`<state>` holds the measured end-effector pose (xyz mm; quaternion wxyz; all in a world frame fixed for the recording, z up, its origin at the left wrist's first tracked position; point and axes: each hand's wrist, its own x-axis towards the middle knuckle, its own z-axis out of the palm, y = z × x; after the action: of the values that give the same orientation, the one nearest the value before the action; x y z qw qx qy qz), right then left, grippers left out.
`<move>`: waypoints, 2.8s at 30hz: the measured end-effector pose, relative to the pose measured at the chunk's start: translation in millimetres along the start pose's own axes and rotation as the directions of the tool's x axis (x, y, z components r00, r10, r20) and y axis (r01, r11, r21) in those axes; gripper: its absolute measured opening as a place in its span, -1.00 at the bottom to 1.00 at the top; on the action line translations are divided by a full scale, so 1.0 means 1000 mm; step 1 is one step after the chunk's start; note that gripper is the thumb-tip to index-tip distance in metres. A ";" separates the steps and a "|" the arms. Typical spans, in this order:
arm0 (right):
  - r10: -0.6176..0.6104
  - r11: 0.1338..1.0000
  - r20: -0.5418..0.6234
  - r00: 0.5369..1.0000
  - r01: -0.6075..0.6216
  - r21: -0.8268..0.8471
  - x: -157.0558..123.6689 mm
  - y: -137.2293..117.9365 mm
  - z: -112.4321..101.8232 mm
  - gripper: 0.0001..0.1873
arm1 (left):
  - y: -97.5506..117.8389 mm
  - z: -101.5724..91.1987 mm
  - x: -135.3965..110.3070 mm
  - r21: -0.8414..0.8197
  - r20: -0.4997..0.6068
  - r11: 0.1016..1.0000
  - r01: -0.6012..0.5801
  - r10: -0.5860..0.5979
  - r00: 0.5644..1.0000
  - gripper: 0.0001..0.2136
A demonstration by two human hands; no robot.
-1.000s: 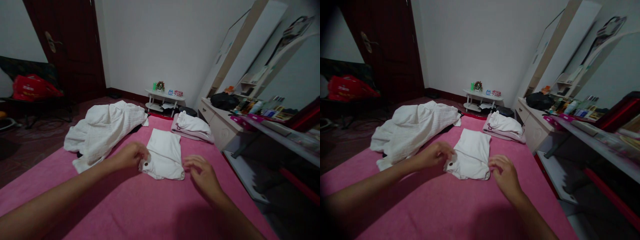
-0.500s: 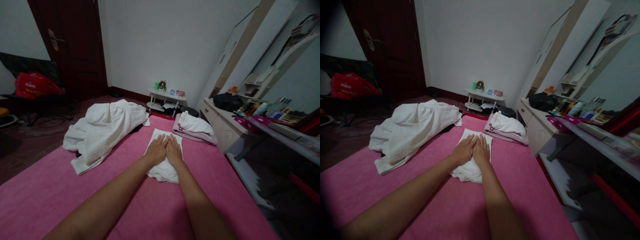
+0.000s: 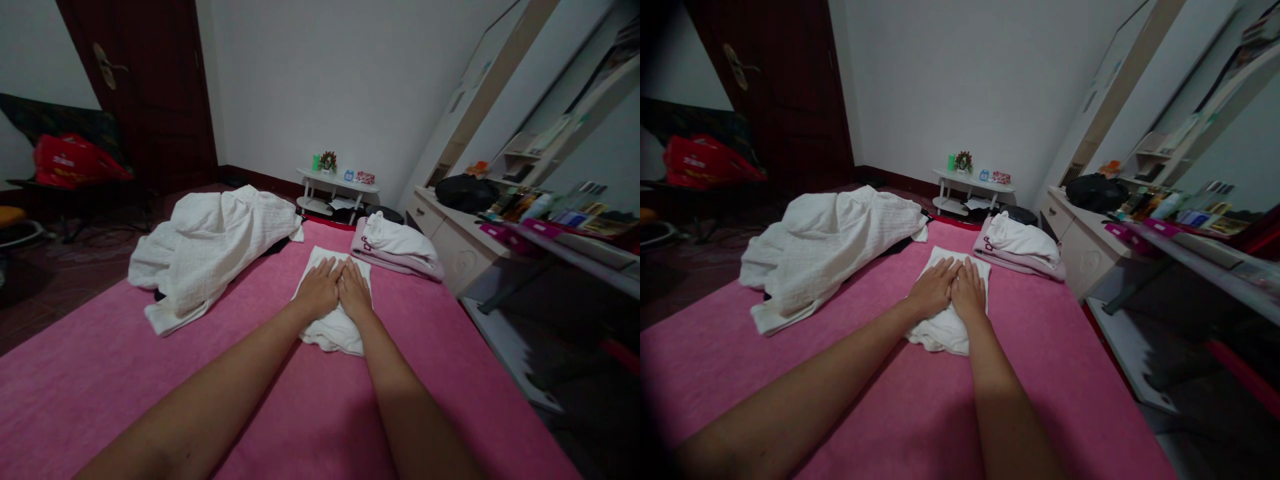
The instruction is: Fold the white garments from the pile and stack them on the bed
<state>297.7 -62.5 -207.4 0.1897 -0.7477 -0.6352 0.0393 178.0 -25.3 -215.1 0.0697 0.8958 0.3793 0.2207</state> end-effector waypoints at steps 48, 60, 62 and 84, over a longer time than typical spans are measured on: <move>-0.133 0.875 -0.445 0.886 0.315 0.367 -0.127 0.020 -0.035 -0.82 | -0.057 -0.066 -0.105 -0.580 -0.154 0.813 0.037 -0.155 0.976 -0.76; -0.206 0.945 -0.246 0.947 0.258 0.200 -0.120 0.019 -0.025 -0.84 | -0.042 -0.063 -0.106 -0.210 -0.090 0.965 -0.158 0.142 0.986 -0.84; -0.204 0.959 -0.243 0.948 0.243 0.145 -0.119 0.017 -0.025 -0.89 | -0.043 -0.061 -0.103 -0.187 -0.035 0.975 -0.123 0.119 0.992 -0.85; -0.289 0.908 -0.301 0.909 0.360 0.216 -0.130 0.011 -0.042 -0.83 | -0.025 -0.078 -0.118 -0.230 -0.164 0.924 -0.305 0.272 0.948 -0.77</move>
<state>296.2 -199.2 -196.3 0.3747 -0.5968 -0.7095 -0.0071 54.4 -95.4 -193.0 0.1254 0.9095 0.2157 0.3325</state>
